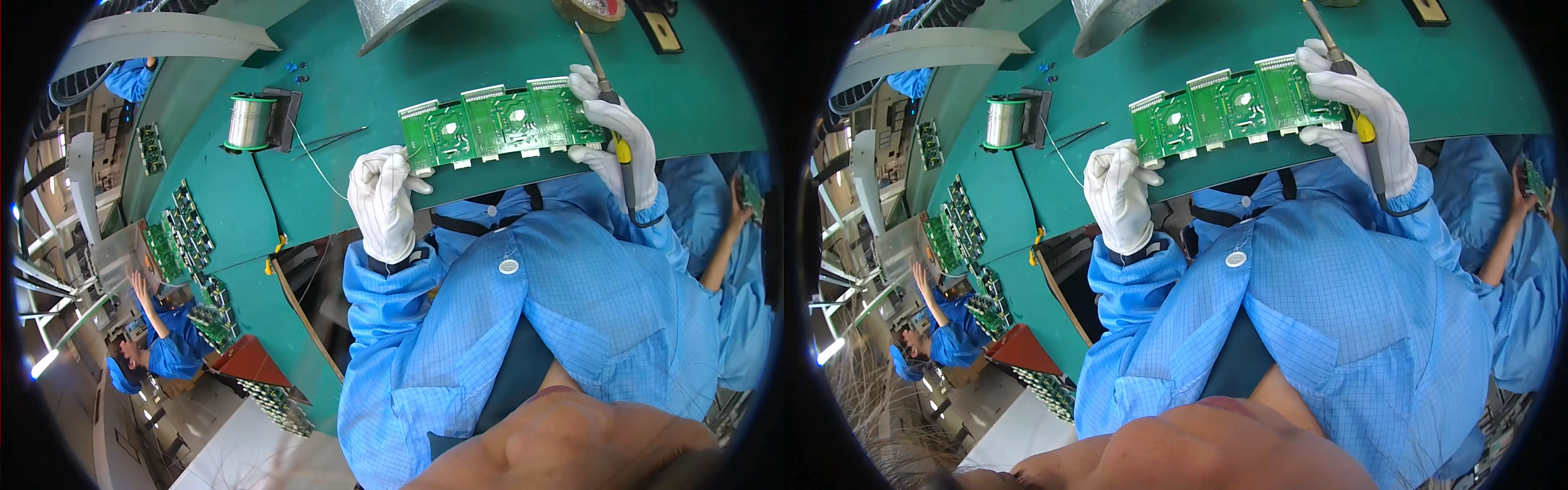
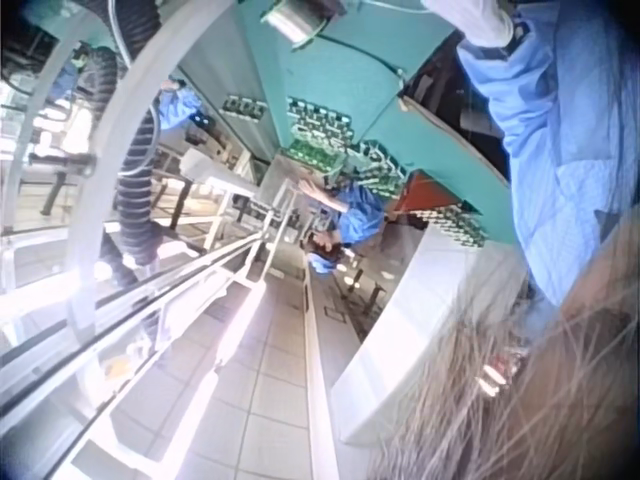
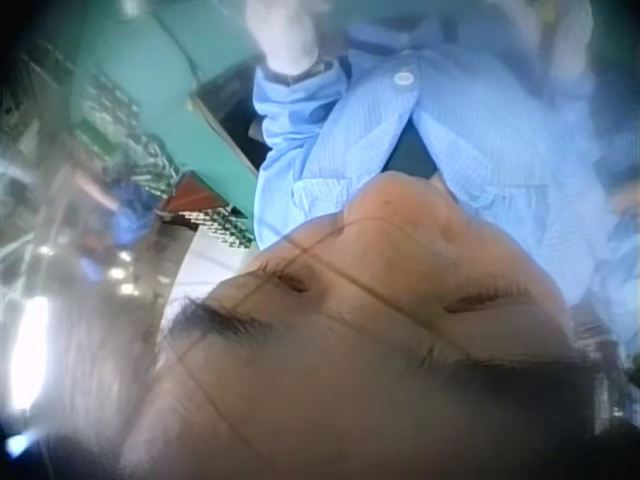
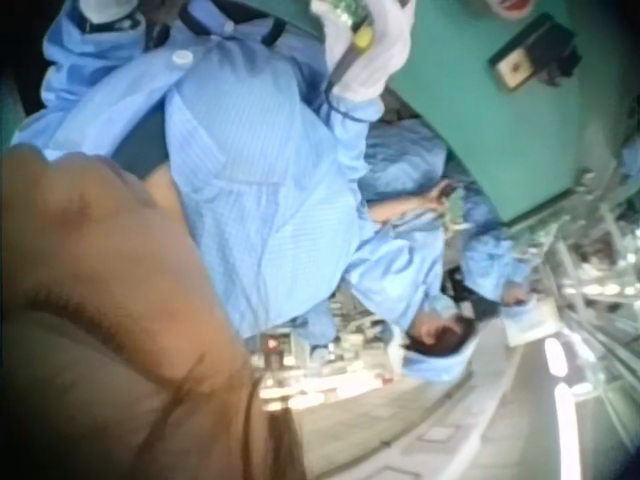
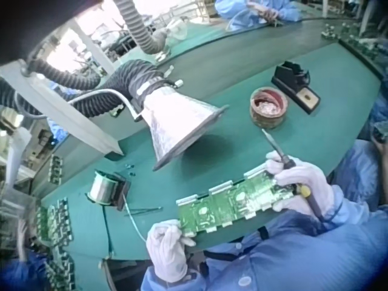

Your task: Soldering electronic components onto printed circuit boards at an assembly line workbench.

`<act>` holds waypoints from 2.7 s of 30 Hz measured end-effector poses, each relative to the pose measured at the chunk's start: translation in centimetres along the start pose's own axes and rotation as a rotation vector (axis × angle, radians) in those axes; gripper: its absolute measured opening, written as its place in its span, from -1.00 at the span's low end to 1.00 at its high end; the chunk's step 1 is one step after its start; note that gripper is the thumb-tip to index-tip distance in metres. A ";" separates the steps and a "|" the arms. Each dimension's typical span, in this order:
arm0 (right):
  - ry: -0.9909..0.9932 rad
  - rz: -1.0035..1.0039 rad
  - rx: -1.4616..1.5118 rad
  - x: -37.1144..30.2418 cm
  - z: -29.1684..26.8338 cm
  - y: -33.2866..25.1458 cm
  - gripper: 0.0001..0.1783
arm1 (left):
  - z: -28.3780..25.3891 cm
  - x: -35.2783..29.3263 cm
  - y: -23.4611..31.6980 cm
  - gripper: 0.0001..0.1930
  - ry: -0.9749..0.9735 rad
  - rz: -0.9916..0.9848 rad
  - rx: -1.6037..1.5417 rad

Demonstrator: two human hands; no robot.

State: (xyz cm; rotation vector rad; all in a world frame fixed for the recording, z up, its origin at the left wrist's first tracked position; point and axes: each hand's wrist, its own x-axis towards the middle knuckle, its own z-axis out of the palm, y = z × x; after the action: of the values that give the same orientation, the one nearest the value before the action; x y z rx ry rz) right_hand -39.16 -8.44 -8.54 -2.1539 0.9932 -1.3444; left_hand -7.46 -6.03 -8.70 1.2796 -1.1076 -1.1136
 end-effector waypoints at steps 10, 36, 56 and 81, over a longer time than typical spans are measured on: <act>0.012 0.029 0.045 0.1 -0.2 -0.4 -0.39 | 0.8 -0.2 0.6 -0.74 0.040 -0.101 -0.128; -0.002 0.085 -0.088 0.5 -0.7 1.4 -0.43 | 0.5 1.1 1.4 -0.59 0.120 0.124 0.105; -0.029 0.011 -0.170 -0.7 -0.6 0.6 -0.31 | 0.5 -1.0 4.3 -0.45 0.152 0.021 0.559; -0.022 0.058 -0.215 -1.1 -0.4 -0.5 -0.25 | 1.1 -0.1 4.0 -0.55 -0.069 -0.270 0.603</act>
State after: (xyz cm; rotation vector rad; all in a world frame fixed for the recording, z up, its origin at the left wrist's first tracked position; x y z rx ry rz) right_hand -39.65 -7.22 -8.68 -2.2693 1.2316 -1.2326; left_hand -8.61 -6.11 -4.73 1.9152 -1.4150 -1.0593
